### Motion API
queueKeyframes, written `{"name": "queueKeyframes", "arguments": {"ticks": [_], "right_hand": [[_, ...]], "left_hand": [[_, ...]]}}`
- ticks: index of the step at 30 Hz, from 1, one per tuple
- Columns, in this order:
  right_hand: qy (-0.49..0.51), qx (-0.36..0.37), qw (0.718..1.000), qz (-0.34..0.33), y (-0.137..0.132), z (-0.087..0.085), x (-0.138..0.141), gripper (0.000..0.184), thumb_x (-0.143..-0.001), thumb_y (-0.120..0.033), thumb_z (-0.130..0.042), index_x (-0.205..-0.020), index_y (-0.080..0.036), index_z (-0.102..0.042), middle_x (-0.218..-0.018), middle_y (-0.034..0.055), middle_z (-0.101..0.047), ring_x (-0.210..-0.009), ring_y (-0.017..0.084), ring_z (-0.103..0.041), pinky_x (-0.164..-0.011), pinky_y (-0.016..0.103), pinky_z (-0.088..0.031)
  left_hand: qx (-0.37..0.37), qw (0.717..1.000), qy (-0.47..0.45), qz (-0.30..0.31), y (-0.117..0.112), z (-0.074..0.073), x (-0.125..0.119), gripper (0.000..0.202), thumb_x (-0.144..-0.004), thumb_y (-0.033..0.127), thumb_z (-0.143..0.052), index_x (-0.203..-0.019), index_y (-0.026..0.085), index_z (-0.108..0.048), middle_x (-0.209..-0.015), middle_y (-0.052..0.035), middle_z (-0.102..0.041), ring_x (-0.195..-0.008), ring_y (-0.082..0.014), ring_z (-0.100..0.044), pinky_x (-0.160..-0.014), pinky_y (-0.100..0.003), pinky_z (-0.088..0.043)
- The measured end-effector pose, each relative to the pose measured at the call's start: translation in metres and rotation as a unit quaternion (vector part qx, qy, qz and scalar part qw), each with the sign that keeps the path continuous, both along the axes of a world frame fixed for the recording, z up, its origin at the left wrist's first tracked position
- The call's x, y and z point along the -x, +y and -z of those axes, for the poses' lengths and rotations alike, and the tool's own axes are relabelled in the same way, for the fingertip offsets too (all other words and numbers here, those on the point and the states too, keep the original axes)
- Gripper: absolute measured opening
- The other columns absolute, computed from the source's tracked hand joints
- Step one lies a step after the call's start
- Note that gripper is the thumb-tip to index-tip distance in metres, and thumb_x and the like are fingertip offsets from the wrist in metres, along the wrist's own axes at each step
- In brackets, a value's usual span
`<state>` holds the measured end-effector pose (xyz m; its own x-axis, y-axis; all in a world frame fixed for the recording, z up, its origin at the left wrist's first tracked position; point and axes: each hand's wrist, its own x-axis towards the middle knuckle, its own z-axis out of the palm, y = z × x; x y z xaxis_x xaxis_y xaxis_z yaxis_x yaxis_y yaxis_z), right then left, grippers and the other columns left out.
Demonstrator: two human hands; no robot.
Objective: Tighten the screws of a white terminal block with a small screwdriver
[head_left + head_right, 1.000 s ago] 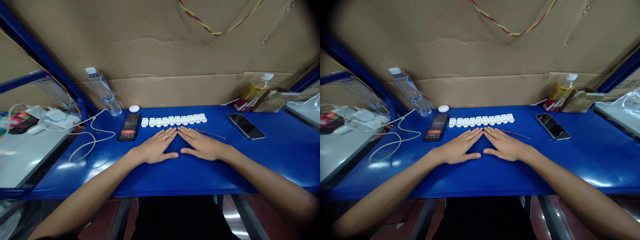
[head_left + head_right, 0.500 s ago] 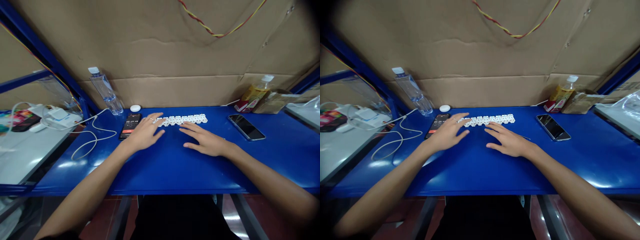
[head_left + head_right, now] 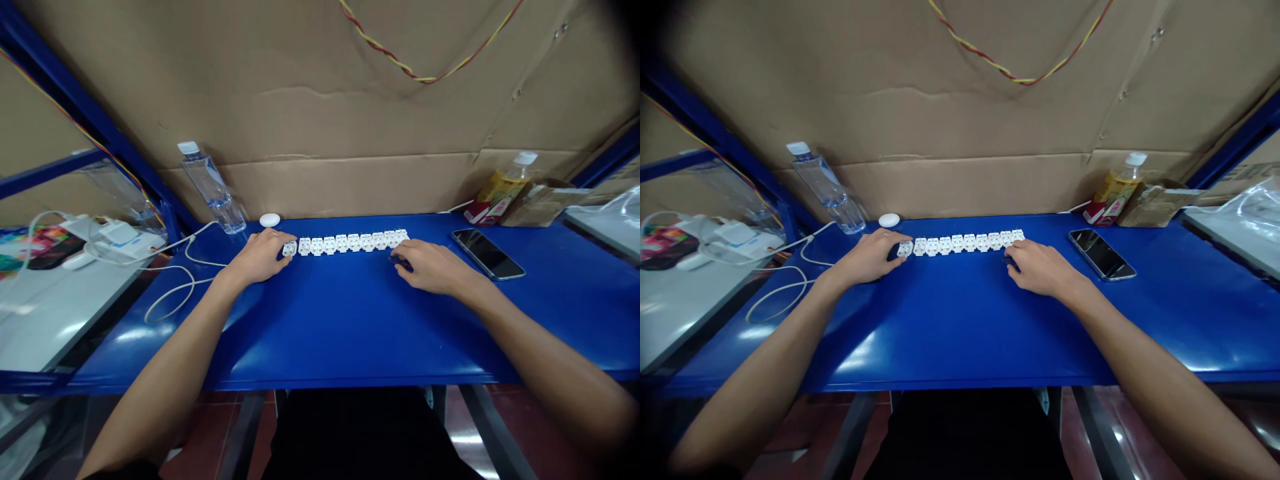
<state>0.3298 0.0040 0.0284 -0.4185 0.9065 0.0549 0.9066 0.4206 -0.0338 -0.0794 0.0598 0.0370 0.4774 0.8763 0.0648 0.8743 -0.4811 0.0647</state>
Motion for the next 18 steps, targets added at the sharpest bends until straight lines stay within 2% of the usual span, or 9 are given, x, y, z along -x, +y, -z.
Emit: {"name": "queueKeyframes", "arguments": {"ticks": [3,5,7,9,11,14,16,18], "right_hand": [[-0.020,0.013,1.000,-0.020,0.000,0.000,0.001,0.033,-0.108,-0.022,-0.052,-0.126,-0.018,-0.079,-0.127,0.0155,-0.080,-0.110,0.034,-0.080,-0.079,0.044,-0.063],[-0.021,0.004,0.999,-0.033,-0.001,-0.001,0.001,0.035,-0.110,-0.023,-0.049,-0.128,-0.017,-0.078,-0.126,0.0171,-0.078,-0.108,0.034,-0.079,-0.080,0.044,-0.062],[0.023,-0.018,0.998,-0.051,-0.003,-0.005,0.003,0.035,-0.112,-0.024,-0.047,-0.128,-0.017,-0.077,-0.124,0.0177,-0.077,-0.108,0.033,-0.078,-0.085,0.046,-0.063],[0.120,-0.048,0.990,-0.065,-0.005,-0.012,0.005,0.030,-0.112,-0.027,-0.049,-0.122,-0.018,-0.076,-0.120,0.0159,-0.077,-0.108,0.031,-0.077,-0.093,0.049,-0.063],[0.256,-0.062,0.963,-0.058,-0.006,-0.022,0.012,0.022,-0.110,-0.032,-0.056,-0.118,-0.021,-0.074,-0.118,0.0129,-0.078,-0.105,0.029,-0.079,-0.094,0.049,-0.065],[0.453,0.004,0.889,-0.066,-0.007,-0.039,0.028,0.021,-0.110,-0.043,-0.063,-0.120,-0.025,-0.067,-0.113,0.0080,-0.081,-0.095,0.024,-0.084,-0.086,0.043,-0.070],[0.526,0.020,0.845,-0.094,-0.005,-0.045,0.041,0.029,-0.107,-0.051,-0.069,-0.119,-0.026,-0.064,-0.111,0.0065,-0.083,-0.097,0.024,-0.086,-0.087,0.041,-0.072],[0.554,0.025,0.826,-0.101,-0.001,-0.042,0.054,0.034,-0.104,-0.056,-0.073,-0.117,-0.027,-0.061,-0.106,0.0045,-0.084,-0.093,0.023,-0.086,-0.081,0.038,-0.073]], "left_hand": [[0.021,0.999,0.029,-0.015,-0.009,-0.012,0.001,0.048,-0.097,0.032,-0.073,-0.143,0.020,-0.073,-0.144,-0.0179,-0.074,-0.139,-0.0442,-0.065,-0.111,-0.060,-0.052],[0.034,0.998,0.058,-0.002,-0.019,-0.019,-0.002,0.045,-0.094,0.037,-0.080,-0.135,0.018,-0.076,-0.134,-0.0184,-0.077,-0.130,-0.0438,-0.069,-0.105,-0.057,-0.054],[0.041,0.997,0.062,0.018,-0.030,-0.022,-0.011,0.043,-0.093,0.039,-0.082,-0.131,0.019,-0.077,-0.126,-0.0165,-0.079,-0.124,-0.0425,-0.071,-0.102,-0.055,-0.054],[0.065,0.997,0.013,0.040,-0.040,-0.020,-0.027,0.042,-0.095,0.042,-0.082,-0.130,0.021,-0.076,-0.130,-0.0141,-0.078,-0.120,-0.0389,-0.073,-0.099,-0.051,-0.055],[0.107,0.989,-0.068,0.072,-0.047,-0.013,-0.046,0.042,-0.094,0.046,-0.085,-0.128,0.023,-0.076,-0.130,-0.0106,-0.079,-0.119,-0.0343,-0.074,-0.098,-0.047,-0.056],[0.131,0.972,-0.155,0.116,-0.050,0.000,-0.076,0.043,-0.094,0.044,-0.087,-0.129,0.023,-0.076,-0.129,-0.0089,-0.078,-0.113,-0.0295,-0.075,-0.099,-0.045,-0.058],[0.110,0.972,-0.169,0.121,-0.048,0.008,-0.092,0.044,-0.095,0.041,-0.087,-0.132,0.019,-0.076,-0.130,-0.0118,-0.078,-0.113,-0.0307,-0.076,-0.100,-0.047,-0.059],[0.084,0.971,-0.181,0.133,-0.046,0.014,-0.104,0.045,-0.096,0.038,-0.086,-0.135,0.018,-0.076,-0.131,-0.0131,-0.077,-0.115,-0.0319,-0.076,-0.102,-0.048,-0.059]]}}
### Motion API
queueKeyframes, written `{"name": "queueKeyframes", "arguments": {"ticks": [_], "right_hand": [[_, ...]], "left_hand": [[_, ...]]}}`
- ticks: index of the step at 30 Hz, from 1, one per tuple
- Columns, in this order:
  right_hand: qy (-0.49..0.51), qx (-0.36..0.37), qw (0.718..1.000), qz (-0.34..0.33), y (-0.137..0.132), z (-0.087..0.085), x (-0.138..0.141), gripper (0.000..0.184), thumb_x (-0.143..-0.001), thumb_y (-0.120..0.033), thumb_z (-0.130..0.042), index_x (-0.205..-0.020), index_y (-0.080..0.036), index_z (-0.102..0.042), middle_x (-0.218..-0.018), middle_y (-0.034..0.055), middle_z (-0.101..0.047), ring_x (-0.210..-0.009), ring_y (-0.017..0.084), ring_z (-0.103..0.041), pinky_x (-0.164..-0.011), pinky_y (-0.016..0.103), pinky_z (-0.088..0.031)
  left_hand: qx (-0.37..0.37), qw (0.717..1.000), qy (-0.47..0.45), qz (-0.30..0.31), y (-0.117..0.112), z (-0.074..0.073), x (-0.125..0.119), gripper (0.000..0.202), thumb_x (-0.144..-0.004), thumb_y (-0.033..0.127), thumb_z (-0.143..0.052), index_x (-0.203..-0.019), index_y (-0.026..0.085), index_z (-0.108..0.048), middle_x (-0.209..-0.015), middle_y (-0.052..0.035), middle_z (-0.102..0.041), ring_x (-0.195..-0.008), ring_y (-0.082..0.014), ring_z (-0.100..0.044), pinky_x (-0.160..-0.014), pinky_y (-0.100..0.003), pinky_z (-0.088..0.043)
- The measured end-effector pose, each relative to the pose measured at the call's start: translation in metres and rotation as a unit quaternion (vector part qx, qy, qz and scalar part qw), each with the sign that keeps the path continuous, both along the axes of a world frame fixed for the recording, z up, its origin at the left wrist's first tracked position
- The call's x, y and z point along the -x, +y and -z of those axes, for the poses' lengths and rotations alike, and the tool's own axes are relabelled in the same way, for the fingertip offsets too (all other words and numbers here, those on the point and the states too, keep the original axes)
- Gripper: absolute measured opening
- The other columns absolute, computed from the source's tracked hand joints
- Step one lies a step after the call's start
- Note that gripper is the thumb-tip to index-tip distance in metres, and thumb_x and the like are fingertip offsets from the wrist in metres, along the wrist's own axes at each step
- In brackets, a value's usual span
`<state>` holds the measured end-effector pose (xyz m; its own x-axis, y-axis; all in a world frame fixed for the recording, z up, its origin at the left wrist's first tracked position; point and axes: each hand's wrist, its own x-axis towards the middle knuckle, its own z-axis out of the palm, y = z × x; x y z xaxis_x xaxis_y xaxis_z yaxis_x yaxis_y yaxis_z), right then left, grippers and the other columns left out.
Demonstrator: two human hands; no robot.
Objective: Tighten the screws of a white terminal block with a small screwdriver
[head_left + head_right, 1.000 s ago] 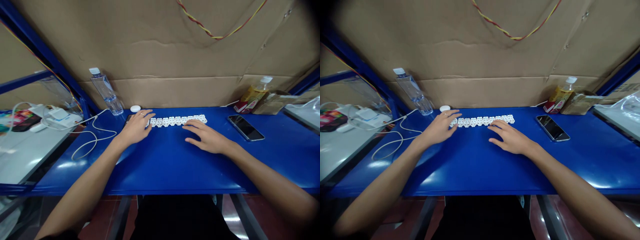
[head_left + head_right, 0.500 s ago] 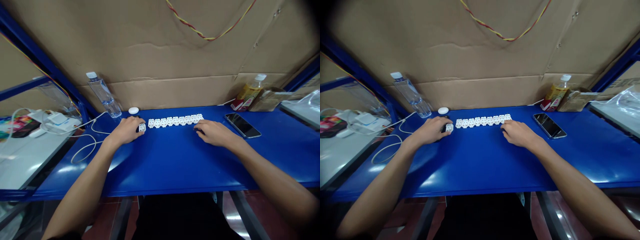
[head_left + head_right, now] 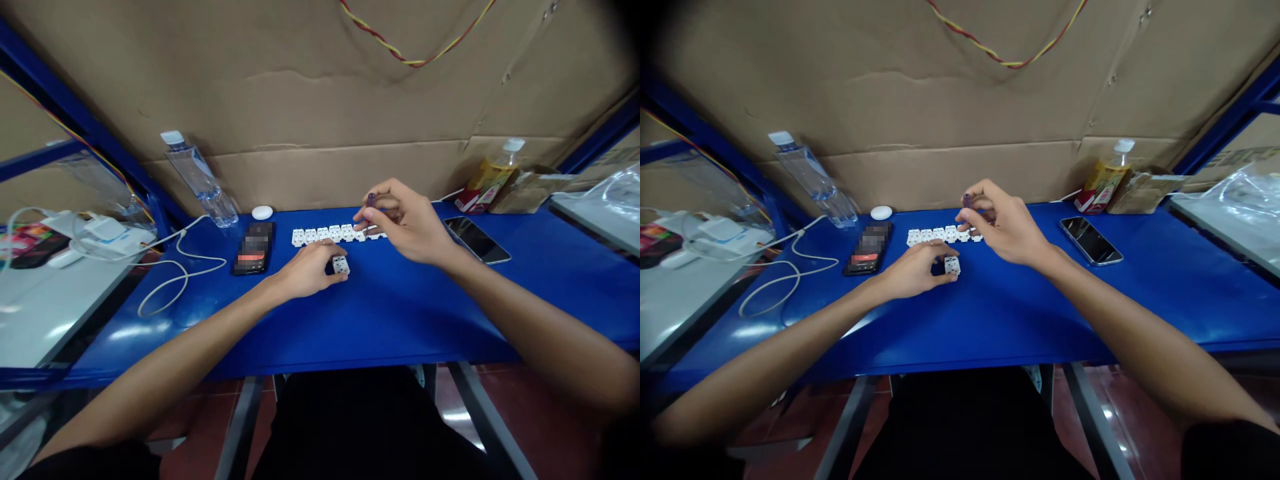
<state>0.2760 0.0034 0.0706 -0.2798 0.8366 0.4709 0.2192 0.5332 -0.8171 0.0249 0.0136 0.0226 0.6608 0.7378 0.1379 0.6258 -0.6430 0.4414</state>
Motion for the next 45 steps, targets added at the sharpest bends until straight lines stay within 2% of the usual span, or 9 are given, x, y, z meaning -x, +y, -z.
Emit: {"name": "queueKeyframes", "arguments": {"ticks": [6,9,12,18,22,25,29,39,45], "right_hand": [[0.062,0.048,0.997,0.005,0.003,0.042,0.014,0.036,-0.100,-0.057,-0.076,-0.115,-0.029,-0.058,-0.098,0.0004,-0.083,-0.086,0.023,-0.087,-0.078,0.040,-0.078],[0.064,0.047,0.997,0.010,0.000,0.050,0.011,0.035,-0.102,-0.055,-0.075,-0.116,-0.029,-0.057,-0.099,0.0015,-0.083,-0.088,0.024,-0.088,-0.079,0.040,-0.079],[0.058,0.049,0.997,0.008,-0.002,0.050,0.010,0.033,-0.104,-0.054,-0.074,-0.116,-0.029,-0.056,-0.096,0.0003,-0.080,-0.089,0.024,-0.088,-0.079,0.040,-0.079],[0.030,0.044,0.999,-0.001,-0.004,0.053,0.013,0.031,-0.105,-0.052,-0.073,-0.119,-0.030,-0.056,-0.097,0.0010,-0.082,-0.089,0.024,-0.088,-0.081,0.041,-0.078],[0.002,-0.015,0.999,0.043,-0.005,0.056,0.014,0.033,-0.102,-0.052,-0.077,-0.119,-0.029,-0.058,-0.094,0.0008,-0.085,-0.085,0.025,-0.088,-0.080,0.041,-0.077],[-0.038,-0.077,0.992,0.093,-0.007,0.055,0.015,0.038,-0.101,-0.050,-0.079,-0.128,-0.030,-0.062,-0.093,0.0003,-0.086,-0.084,0.026,-0.089,-0.078,0.041,-0.076],[-0.089,-0.119,0.981,0.122,-0.010,0.053,0.018,0.031,-0.107,-0.045,-0.071,-0.133,-0.031,-0.066,-0.096,-0.0001,-0.088,-0.090,0.026,-0.090,-0.083,0.043,-0.077],[-0.077,-0.069,0.992,0.074,-0.011,0.051,0.017,0.028,-0.111,-0.040,-0.062,-0.137,-0.031,-0.065,-0.101,0.0009,-0.088,-0.096,0.024,-0.089,-0.092,0.042,-0.074],[-0.044,-0.069,0.997,-0.017,-0.007,0.052,0.012,0.032,-0.113,-0.035,-0.060,-0.145,-0.031,-0.062,-0.112,0.0005,-0.086,-0.097,0.020,-0.087,-0.098,0.040,-0.072]], "left_hand": [[-0.016,0.994,-0.112,0.001,0.002,0.024,-0.006,0.038,-0.097,0.035,-0.082,-0.131,0.020,-0.072,-0.130,-0.0112,-0.076,-0.116,-0.0294,-0.074,-0.101,-0.048,-0.061],[0.002,0.989,-0.146,0.021,0.000,0.030,-0.003,0.021,-0.098,0.034,-0.081,-0.114,0.024,-0.074,-0.124,-0.0075,-0.077,-0.116,-0.0271,-0.074,-0.106,-0.048,-0.060],[0.007,0.987,-0.158,0.024,-0.001,0.030,-0.003,0.011,-0.099,0.032,-0.081,-0.105,0.025,-0.076,-0.124,-0.0063,-0.076,-0.119,-0.0265,-0.074,-0.113,-0.050,-0.057],[0.004,0.987,-0.160,0.026,0.000,0.032,-0.005,0.012,-0.100,0.031,-0.081,-0.110,0.026,-0.080,-0.128,-0.0062,-0.076,-0.123,-0.0268,-0.074,-0.114,-0.048,-0.057],[0.003,0.987,-0.159,0.016,0.001,0.035,-0.005,0.014,-0.098,0.029,-0.084,-0.110,0.025,-0.080,-0.129,-0.0063,-0.074,-0.121,-0.0265,-0.074,-0.114,-0.048,-0.057],[-0.005,0.987,-0.158,0.017,0.001,0.035,-0.005,0.012,-0.097,0.030,-0.084,-0.107,0.024,-0.079,-0.126,-0.0059,-0.075,-0.119,-0.0261,-0.074,-0.112,-0.047,-0.058],[-0.006,0.986,-0.164,0.019,0.001,0.035,-0.005,0.012,-0.098,0.032,-0.084,-0.104,0.024,-0.077,-0.123,-0.0062,-0.075,-0.115,-0.0258,-0.075,-0.108,-0.046,-0.060],[0.017,0.987,-0.161,0.013,0.001,0.033,-0.006,0.008,-0.097,0.029,-0.083,-0.102,0.024,-0.079,-0.130,-0.0064,-0.076,-0.117,-0.0269,-0.076,-0.108,-0.047,-0.060],[0.025,0.985,-0.171,0.025,0.000,0.033,-0.006,0.004,-0.099,0.024,-0.079,-0.102,0.023,-0.077,-0.121,-0.0050,-0.078,-0.114,-0.0253,-0.077,-0.106,-0.046,-0.060]]}}
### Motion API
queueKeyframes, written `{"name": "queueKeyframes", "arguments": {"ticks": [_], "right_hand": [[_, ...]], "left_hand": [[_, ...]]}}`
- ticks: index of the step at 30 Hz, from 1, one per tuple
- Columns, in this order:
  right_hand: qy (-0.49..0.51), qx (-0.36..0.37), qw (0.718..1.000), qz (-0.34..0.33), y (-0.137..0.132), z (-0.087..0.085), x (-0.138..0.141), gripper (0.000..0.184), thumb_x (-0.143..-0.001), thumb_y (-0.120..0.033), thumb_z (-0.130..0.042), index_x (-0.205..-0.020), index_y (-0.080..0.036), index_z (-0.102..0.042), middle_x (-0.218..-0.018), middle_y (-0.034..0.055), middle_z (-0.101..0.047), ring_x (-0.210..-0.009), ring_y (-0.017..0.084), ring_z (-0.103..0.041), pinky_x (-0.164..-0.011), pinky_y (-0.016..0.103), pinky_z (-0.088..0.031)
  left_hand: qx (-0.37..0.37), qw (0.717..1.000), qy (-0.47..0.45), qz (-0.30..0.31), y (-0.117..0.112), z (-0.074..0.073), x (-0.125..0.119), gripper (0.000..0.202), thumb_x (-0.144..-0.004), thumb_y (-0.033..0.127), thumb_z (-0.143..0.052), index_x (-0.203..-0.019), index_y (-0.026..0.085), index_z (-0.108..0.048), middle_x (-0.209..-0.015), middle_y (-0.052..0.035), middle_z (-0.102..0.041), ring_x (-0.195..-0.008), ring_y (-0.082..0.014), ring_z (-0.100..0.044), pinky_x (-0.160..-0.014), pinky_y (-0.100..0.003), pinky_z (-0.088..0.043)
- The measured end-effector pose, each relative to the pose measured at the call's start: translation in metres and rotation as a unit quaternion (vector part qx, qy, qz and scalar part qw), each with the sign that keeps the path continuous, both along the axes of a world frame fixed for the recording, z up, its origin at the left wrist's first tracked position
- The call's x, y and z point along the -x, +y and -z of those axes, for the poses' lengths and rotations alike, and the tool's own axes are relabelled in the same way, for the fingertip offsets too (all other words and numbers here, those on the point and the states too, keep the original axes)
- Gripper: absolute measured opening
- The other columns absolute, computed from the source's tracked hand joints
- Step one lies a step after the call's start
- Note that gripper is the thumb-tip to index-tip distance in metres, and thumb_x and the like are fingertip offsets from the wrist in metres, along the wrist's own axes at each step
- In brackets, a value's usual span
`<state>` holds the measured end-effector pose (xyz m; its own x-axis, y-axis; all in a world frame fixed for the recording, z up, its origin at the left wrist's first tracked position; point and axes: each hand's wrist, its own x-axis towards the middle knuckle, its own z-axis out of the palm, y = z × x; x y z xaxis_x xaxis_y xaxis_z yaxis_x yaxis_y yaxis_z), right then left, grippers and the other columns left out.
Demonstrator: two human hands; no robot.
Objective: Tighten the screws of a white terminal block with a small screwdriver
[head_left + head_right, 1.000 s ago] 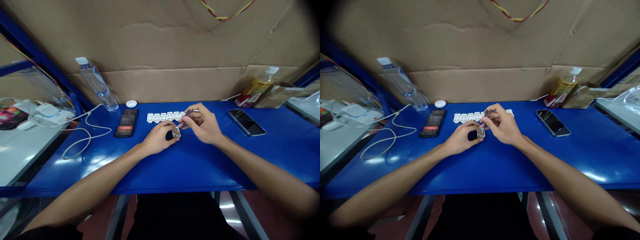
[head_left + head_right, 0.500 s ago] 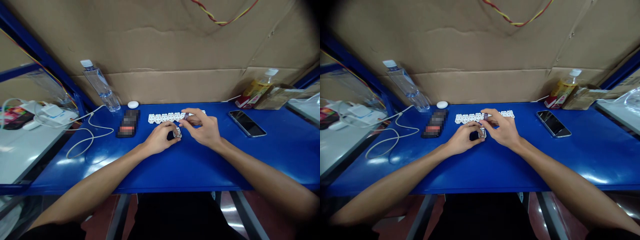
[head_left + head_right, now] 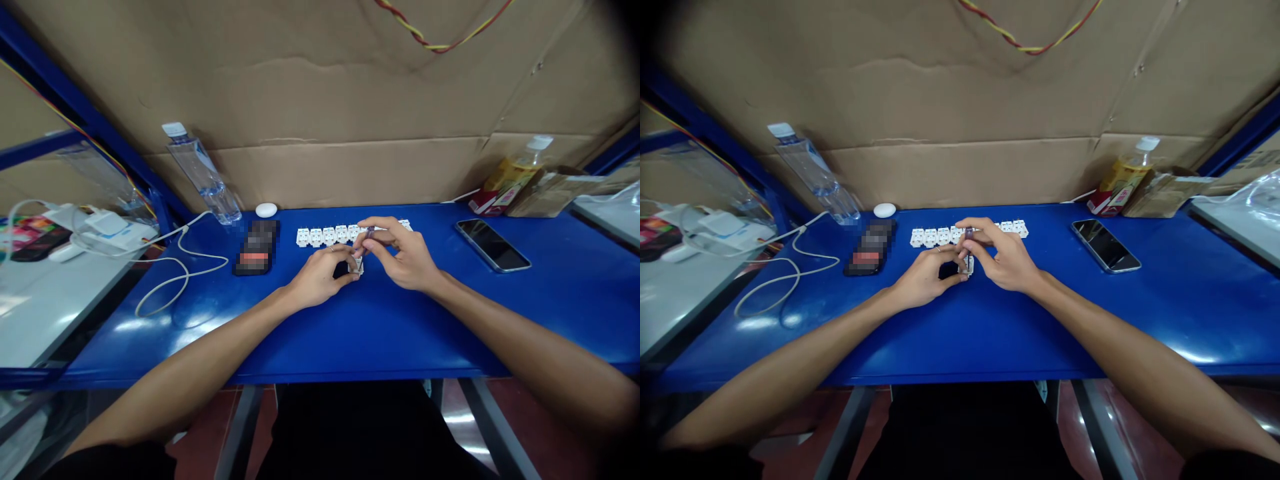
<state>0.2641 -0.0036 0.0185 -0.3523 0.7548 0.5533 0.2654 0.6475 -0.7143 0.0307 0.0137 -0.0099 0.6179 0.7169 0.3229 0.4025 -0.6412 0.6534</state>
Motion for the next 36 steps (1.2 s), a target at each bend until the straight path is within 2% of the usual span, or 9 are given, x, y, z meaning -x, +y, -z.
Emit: {"name": "queueKeyframes", "arguments": {"ticks": [2,4,9,18,24,27,30,33,36], "right_hand": [[0.010,-0.002,1.000,-0.006,0.001,0.002,0.001,0.036,-0.113,-0.035,-0.058,-0.149,-0.032,-0.062,-0.118,0.0016,-0.086,-0.099,0.019,-0.087,-0.099,0.040,-0.072],[0.017,-0.016,0.999,0.026,0.001,0.004,0.003,0.037,-0.110,-0.039,-0.065,-0.147,-0.032,-0.067,-0.122,0.0022,-0.085,-0.101,0.020,-0.086,-0.097,0.041,-0.074],[0.029,-0.046,0.995,0.089,-0.002,0.006,0.008,0.043,-0.099,-0.043,-0.082,-0.141,-0.036,-0.077,-0.114,-0.0006,-0.087,-0.094,0.023,-0.086,-0.095,0.049,-0.077],[0.039,-0.005,0.999,0.030,-0.003,0.007,0.006,0.041,-0.107,-0.034,-0.069,-0.147,-0.029,-0.067,-0.125,0.0045,-0.086,-0.113,0.025,-0.087,-0.104,0.045,-0.074],[0.041,-0.070,0.993,0.082,-0.002,0.006,0.006,0.039,-0.101,-0.040,-0.081,-0.139,-0.037,-0.078,-0.116,-0.0001,-0.086,-0.102,0.022,-0.085,-0.091,0.044,-0.079],[0.039,-0.067,0.995,0.061,-0.004,0.007,0.005,0.044,-0.105,-0.035,-0.076,-0.148,-0.040,-0.073,-0.120,-0.0016,-0.086,-0.102,0.021,-0.086,-0.099,0.045,-0.077],[0.035,-0.057,0.997,0.029,-0.003,0.008,0.004,0.047,-0.109,-0.030,-0.070,-0.155,-0.036,-0.067,-0.124,0.0003,-0.086,-0.108,0.021,-0.087,-0.108,0.045,-0.073],[0.035,-0.093,0.995,0.020,0.001,0.009,0.004,0.046,-0.108,-0.026,-0.070,-0.153,-0.031,-0.069,-0.124,0.0029,-0.086,-0.109,0.021,-0.087,-0.103,0.039,-0.075],[0.040,-0.148,0.988,0.028,0.004,0.010,0.004,0.046,-0.102,-0.024,-0.079,-0.147,-0.034,-0.075,-0.123,0.0007,-0.086,-0.100,0.018,-0.086,-0.092,0.034,-0.077]], "left_hand": [[-0.002,1.000,0.002,0.001,0.000,0.000,0.000,0.003,-0.100,0.025,-0.078,-0.103,0.023,-0.077,-0.121,-0.0053,-0.079,-0.114,-0.0253,-0.077,-0.105,-0.046,-0.061],[-0.007,1.000,0.005,-0.002,0.000,0.001,0.000,0.005,-0.100,0.026,-0.078,-0.104,0.023,-0.077,-0.123,-0.0063,-0.079,-0.113,-0.0257,-0.078,-0.104,-0.047,-0.062],[-0.015,1.000,0.008,-0.001,0.001,0.002,0.001,0.007,-0.101,0.028,-0.080,-0.105,0.023,-0.076,-0.122,-0.0066,-0.079,-0.111,-0.0255,-0.078,-0.104,-0.047,-0.063],[-0.022,1.000,0.005,-0.012,-0.001,0.003,0.001,0.008,-0.100,0.027,-0.081,-0.106,0.023,-0.076,-0.126,-0.0072,-0.079,-0.117,-0.0267,-0.078,-0.107,-0.047,-0.062],[-0.042,0.998,0.032,0.030,0.001,-0.006,0.005,0.009,-0.101,0.027,-0.077,-0.109,0.023,-0.077,-0.125,-0.0078,-0.077,-0.119,-0.0267,-0.076,-0.111,-0.048,-0.061],[-0.037,0.998,0.026,0.034,0.003,-0.007,0.006,0.008,-0.102,0.027,-0.076,-0.109,0.022,-0.077,-0.126,-0.0082,-0.077,-0.118,-0.0260,-0.076,-0.111,-0.047,-0.060],[-0.037,0.998,0.026,0.038,0.004,-0.005,0.006,0.008,-0.103,0.028,-0.076,-0.109,0.023,-0.076,-0.127,-0.0079,-0.077,-0.120,-0.0263,-0.075,-0.112,-0.047,-0.060],[-0.047,0.998,0.024,0.041,0.004,-0.004,0.006,0.007,-0.103,0.028,-0.076,-0.108,0.023,-0.076,-0.125,-0.0076,-0.077,-0.121,-0.0270,-0.075,-0.111,-0.047,-0.060],[-0.053,0.998,0.024,0.031,0.004,-0.003,0.006,0.008,-0.102,0.028,-0.078,-0.106,0.022,-0.075,-0.121,-0.0076,-0.076,-0.115,-0.0263,-0.075,-0.107,-0.046,-0.061]]}}
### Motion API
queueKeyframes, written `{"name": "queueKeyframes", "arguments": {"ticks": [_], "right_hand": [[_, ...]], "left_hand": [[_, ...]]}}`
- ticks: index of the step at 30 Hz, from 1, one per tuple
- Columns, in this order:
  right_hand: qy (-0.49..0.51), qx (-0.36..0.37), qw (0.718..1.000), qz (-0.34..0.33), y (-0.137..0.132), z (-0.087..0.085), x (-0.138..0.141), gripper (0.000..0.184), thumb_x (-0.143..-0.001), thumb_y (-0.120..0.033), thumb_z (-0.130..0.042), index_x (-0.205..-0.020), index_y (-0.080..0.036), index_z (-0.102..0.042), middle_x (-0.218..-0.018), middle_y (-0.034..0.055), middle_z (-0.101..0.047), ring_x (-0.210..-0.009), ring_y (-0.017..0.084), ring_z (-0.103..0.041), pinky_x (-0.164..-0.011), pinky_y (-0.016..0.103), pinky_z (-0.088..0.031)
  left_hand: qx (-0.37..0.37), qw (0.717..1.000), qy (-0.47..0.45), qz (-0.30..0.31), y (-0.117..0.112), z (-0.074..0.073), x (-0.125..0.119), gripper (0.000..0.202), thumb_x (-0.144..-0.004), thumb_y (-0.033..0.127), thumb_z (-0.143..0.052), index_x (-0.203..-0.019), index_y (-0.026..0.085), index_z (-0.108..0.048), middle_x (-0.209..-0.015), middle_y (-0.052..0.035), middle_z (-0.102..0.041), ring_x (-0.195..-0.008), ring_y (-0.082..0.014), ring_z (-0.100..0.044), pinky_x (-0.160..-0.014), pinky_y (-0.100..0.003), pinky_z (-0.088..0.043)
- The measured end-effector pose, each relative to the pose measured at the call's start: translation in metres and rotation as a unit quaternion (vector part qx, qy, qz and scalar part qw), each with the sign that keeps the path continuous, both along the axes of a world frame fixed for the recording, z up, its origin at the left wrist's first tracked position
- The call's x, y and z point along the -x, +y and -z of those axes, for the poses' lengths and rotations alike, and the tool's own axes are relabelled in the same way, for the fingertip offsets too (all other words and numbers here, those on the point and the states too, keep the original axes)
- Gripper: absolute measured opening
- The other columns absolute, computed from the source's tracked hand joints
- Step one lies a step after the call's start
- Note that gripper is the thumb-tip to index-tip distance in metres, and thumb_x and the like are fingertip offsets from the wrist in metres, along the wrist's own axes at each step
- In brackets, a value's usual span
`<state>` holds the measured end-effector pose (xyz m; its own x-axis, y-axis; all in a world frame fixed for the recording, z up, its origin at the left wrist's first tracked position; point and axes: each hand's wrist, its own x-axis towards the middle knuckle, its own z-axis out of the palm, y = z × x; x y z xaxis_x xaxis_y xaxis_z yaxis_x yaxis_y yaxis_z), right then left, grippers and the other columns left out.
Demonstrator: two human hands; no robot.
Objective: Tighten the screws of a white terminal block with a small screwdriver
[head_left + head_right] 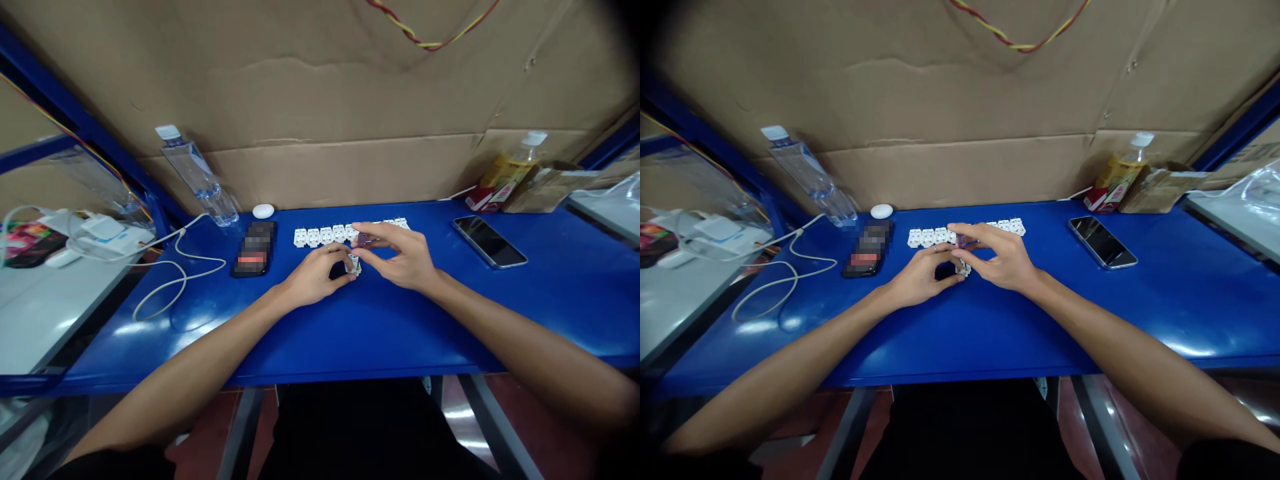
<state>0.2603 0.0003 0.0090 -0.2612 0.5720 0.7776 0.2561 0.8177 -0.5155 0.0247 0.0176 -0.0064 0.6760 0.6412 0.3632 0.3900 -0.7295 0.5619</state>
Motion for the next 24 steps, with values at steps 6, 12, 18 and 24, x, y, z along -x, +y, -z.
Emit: {"name": "queueKeyframes", "arguments": {"ticks": [6,12,18,24], "right_hand": [[0.006,0.025,1.000,-0.011,-0.0016,0.0043,-0.0007,0.056,-0.104,-0.019,-0.074,-0.157,-0.036,-0.065,-0.124,0.0004,-0.086,-0.105,0.020,-0.088,-0.100,0.035,-0.076],[0.009,0.001,1.000,-0.012,0.0016,0.0028,-0.0015,0.052,-0.101,-0.018,-0.079,-0.149,-0.037,-0.072,-0.126,0.0003,-0.085,-0.106,0.019,-0.085,-0.091,0.035,-0.078],[0.013,0.042,0.999,-0.019,-0.0006,0.0050,-0.0003,0.058,-0.106,-0.018,-0.072,-0.160,-0.038,-0.063,-0.128,0.0007,-0.085,-0.106,0.019,-0.087,-0.100,0.035,-0.075],[-0.003,0.011,1.000,-0.022,-0.0004,0.0008,-0.0008,0.058,-0.105,-0.018,-0.072,-0.159,-0.039,-0.065,-0.132,0.0021,-0.083,-0.112,0.020,-0.085,-0.092,0.036,-0.078]], "left_hand": [[-0.004,1.000,0.000,-0.004,0.0013,0.0019,0.0008,0.012,-0.100,0.029,-0.082,-0.106,0.022,-0.075,-0.122,-0.0072,-0.075,-0.116,-0.0259,-0.075,-0.107,-0.044,-0.061],[-0.014,1.000,0.000,-0.004,0.0024,0.0038,0.0010,0.012,-0.101,0.030,-0.082,-0.106,0.021,-0.076,-0.124,-0.0083,-0.075,-0.118,-0.0269,-0.075,-0.107,-0.046,-0.061],[-0.012,1.000,0.004,-0.004,0.0019,0.0023,0.0010,0.013,-0.100,0.030,-0.082,-0.105,0.021,-0.075,-0.122,-0.0084,-0.076,-0.117,-0.0273,-0.075,-0.107,-0.046,-0.061],[-0.018,1.000,-0.003,0.004,0.0028,0.0034,0.0011,0.011,-0.101,0.030,-0.081,-0.105,0.021,-0.075,-0.125,-0.0090,-0.076,-0.121,-0.0281,-0.075,-0.108,-0.047,-0.061]]}}
